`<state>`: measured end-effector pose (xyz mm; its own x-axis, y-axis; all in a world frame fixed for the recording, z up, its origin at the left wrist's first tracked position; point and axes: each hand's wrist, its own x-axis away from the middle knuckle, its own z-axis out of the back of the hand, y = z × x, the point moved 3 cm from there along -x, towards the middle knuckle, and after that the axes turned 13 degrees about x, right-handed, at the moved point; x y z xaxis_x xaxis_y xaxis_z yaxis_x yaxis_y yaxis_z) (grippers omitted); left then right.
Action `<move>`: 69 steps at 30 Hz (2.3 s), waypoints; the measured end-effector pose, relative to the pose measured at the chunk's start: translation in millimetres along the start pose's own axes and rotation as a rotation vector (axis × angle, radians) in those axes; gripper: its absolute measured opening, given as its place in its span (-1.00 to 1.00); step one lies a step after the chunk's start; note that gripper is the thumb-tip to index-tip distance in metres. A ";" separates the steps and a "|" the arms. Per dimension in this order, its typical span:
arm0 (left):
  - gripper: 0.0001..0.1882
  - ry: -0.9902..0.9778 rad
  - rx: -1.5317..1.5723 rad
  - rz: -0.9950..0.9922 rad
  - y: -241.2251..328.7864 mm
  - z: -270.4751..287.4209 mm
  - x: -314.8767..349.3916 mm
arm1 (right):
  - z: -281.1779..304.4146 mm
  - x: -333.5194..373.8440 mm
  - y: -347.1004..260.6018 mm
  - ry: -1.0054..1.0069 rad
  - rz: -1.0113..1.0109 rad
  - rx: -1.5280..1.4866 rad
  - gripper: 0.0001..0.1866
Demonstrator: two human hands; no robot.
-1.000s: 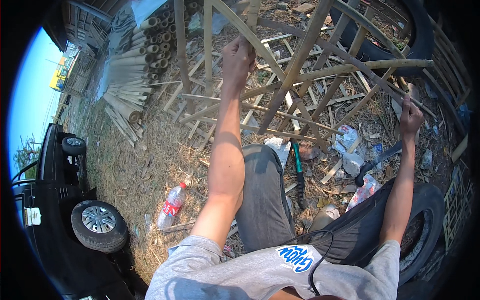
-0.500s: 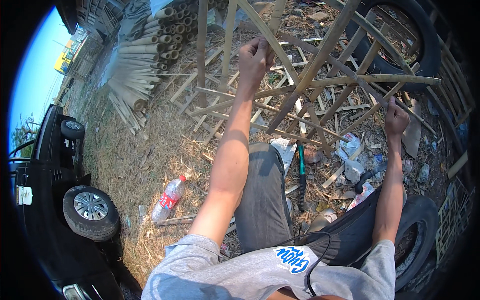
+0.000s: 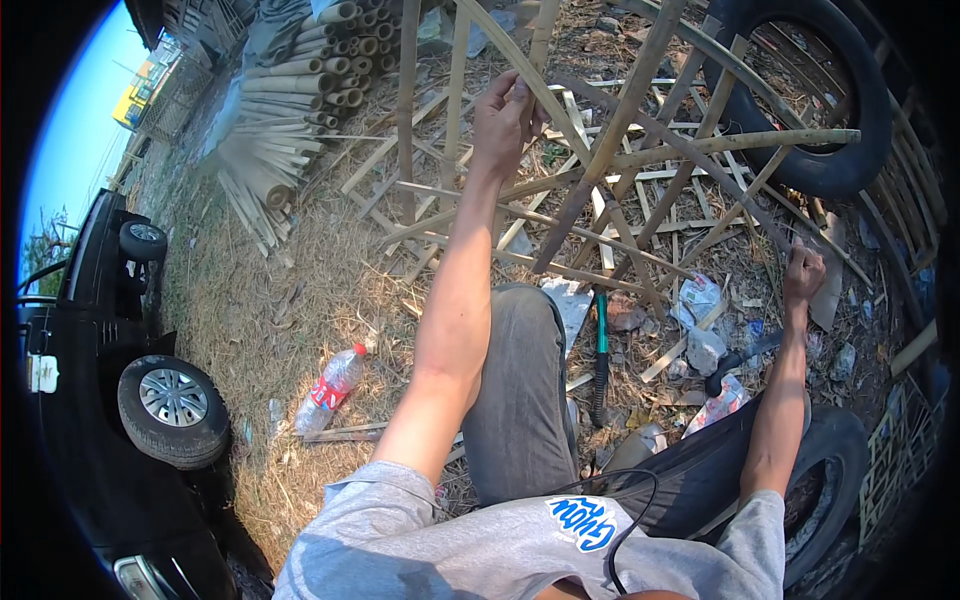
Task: The person assembles a lattice structure from bamboo strips, using a hammer and nails to join the overlapping pieces and kemudian shifting the frame to work on a new section.
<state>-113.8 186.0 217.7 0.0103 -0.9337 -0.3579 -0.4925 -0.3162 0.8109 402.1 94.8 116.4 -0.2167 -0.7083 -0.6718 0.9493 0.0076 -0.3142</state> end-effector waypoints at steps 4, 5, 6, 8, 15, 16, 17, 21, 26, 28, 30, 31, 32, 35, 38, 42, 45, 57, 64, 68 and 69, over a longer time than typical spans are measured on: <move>-0.65 -0.058 0.019 0.019 14.1 -21.9 1.3 | -24.1 6.9 -1.6 -0.200 -0.129 -0.039 -0.49; -0.65 -0.134 0.088 0.046 17.6 -28.4 3.6 | -25.7 3.8 0.3 -0.312 -0.208 0.040 -0.48; -0.65 -0.134 0.091 0.043 18.3 -28.0 1.7 | -25.6 -0.3 -1.7 -0.310 -0.205 0.042 -0.48; -0.63 -0.192 0.029 0.088 21.2 -22.8 1.4 | -25.4 -4.9 -14.5 -0.278 -0.214 0.124 -0.51; -0.67 -0.057 -0.059 0.082 24.0 -36.9 7.3 | 42.4 -34.1 -134.4 0.318 0.066 -0.074 -0.77; -0.67 -0.032 -0.025 0.055 28.7 -42.7 10.2 | 53.8 -34.1 -182.0 0.245 0.120 -0.301 -0.82; -0.69 -0.068 -0.077 0.078 34.0 -49.5 14.2 | 62.4 -32.3 -229.5 0.140 0.263 -0.358 -0.86; -0.75 -0.144 -0.036 0.084 37.5 -107.5 24.4 | 88.3 -42.7 -332.8 0.037 0.533 -0.147 -0.62; -0.79 -0.168 -0.055 0.071 53.7 -137.9 49.3 | 111.8 -38.7 -339.6 -0.111 0.316 -0.167 -0.56; -0.79 -0.172 -0.053 0.073 64.1 -146.1 63.3 | 112.0 -32.5 -331.2 -0.236 0.280 -0.290 -0.55; -0.80 -0.179 -0.059 0.082 67.4 -156.4 65.6 | 112.2 -33.1 -329.2 -0.167 0.308 -0.333 -0.54; -0.80 -0.190 -0.158 0.044 67.6 -159.1 65.9 | 110.5 -33.4 -332.4 -0.201 0.228 -0.393 -0.55; -0.80 -0.199 -0.258 0.004 68.4 -161.5 66.1 | 107.8 -33.6 -335.1 -0.234 0.148 -0.455 -0.56; -0.82 -0.220 -0.248 -0.028 65.1 -155.6 67.3 | 103.8 -29.2 -338.3 -0.107 0.183 -0.488 -0.64; -0.83 -0.261 -0.272 -0.113 70.4 -157.3 72.0 | 99.6 -21.7 -332.3 -0.121 0.122 -0.626 -0.66; -0.81 -0.255 -0.370 -0.094 77.6 -168.4 78.9 | 100.4 -25.6 -319.5 -0.054 0.126 -0.643 -0.70; -0.78 -0.234 -0.278 -0.041 76.8 -168.4 81.9 | 99.1 -22.6 -319.2 -0.103 0.070 -0.831 -0.72; -0.78 -0.261 -0.356 0.052 65.5 -187.6 70.1 | 108.2 -67.4 -285.8 -0.154 -0.250 -1.022 -0.77; -0.79 -0.223 -0.379 0.070 74.8 -197.0 78.9 | 123.2 -80.6 -282.8 -0.005 -0.312 -0.979 -0.76; -0.83 -0.159 -0.381 -0.039 70.2 -200.9 84.4 | 115.3 -75.1 -277.6 0.066 -0.321 -1.057 -0.76; -0.86 -0.152 -0.394 -0.121 71.9 -204.4 84.1 | 117.2 -77.3 -275.4 0.075 -0.313 -1.049 -0.76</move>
<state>29.5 50.4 340.6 -0.0950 -0.8598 -0.5017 -0.1256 -0.4896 0.8629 184.1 64.7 333.6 -0.4612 -0.7393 -0.4905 0.1915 0.4569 -0.8687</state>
